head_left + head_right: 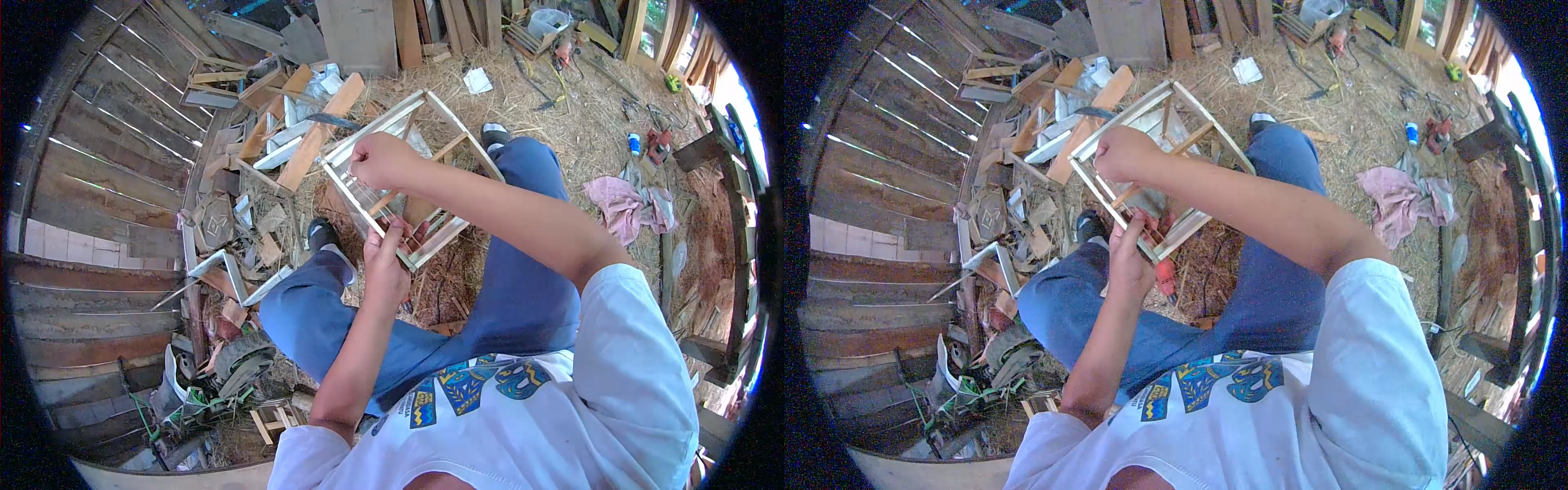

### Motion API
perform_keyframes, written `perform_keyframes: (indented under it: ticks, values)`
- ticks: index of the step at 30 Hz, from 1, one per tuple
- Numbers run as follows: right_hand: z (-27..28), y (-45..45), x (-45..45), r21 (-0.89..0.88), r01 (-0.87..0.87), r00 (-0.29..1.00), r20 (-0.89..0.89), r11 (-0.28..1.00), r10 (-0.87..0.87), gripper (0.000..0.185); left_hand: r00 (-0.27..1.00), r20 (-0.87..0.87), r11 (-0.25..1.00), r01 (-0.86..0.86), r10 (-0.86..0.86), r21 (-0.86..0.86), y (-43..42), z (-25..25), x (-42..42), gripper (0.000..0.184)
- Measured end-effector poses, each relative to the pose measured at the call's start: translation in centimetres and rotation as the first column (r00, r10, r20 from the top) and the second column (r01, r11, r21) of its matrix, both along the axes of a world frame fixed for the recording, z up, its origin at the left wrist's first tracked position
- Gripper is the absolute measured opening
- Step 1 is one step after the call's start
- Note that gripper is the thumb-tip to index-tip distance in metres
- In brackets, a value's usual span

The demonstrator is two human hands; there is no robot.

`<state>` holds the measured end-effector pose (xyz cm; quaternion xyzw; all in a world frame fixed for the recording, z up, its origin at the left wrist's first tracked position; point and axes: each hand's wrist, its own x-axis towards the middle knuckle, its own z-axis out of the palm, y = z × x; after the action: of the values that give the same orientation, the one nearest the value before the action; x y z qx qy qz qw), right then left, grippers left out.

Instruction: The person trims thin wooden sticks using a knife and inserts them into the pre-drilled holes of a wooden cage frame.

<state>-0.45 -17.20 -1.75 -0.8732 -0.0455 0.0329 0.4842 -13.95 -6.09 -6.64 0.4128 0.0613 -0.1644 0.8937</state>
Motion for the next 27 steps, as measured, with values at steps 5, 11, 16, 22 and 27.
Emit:
perform_keyframes:
  ticks: [5, 11, 16, 22, 27]
  values:
    - [-0.1, -0.3, 0.4, 0.033, -0.032, 0.998, -0.049, 0.999, 0.034, 0.019, 1.000, -0.004, 1.000, 0.003, -0.003, 0.019, -0.1, 0.2, 0.2, 0.009]
    - [0.7, -0.7, -1.3, -0.125, -0.016, 0.978, 0.205, 0.992, 0.041, 0.023, 1.000, -0.010, 0.999, -0.029, 0.029, -0.012, -0.1, -0.1, 0.4, 0.008]
    - [1.8, -0.9, -2.2, -0.219, -0.062, 0.990, 0.109, 0.974, 0.087, 0.024, 1.000, 0.027, 1.000, -0.013, 0.013, 0.001, -0.2, -0.1, 0.4, 0.007]
    - [2.1, -0.9, -1.3, -0.220, -0.106, 0.994, -0.036, 0.970, 0.101, 0.021, 0.999, -0.012, 0.999, -0.029, 0.030, 0.023, -0.4, 0.6, 0.2, 0.007]
    - [1.4, -1.4, -0.7, -0.191, -0.144, 0.990, -0.033, 0.971, 0.141, 0.018, 1.000, -0.002, 0.998, -0.018, 0.018, 0.067, -0.1, 1.1, 0.1, 0.009]
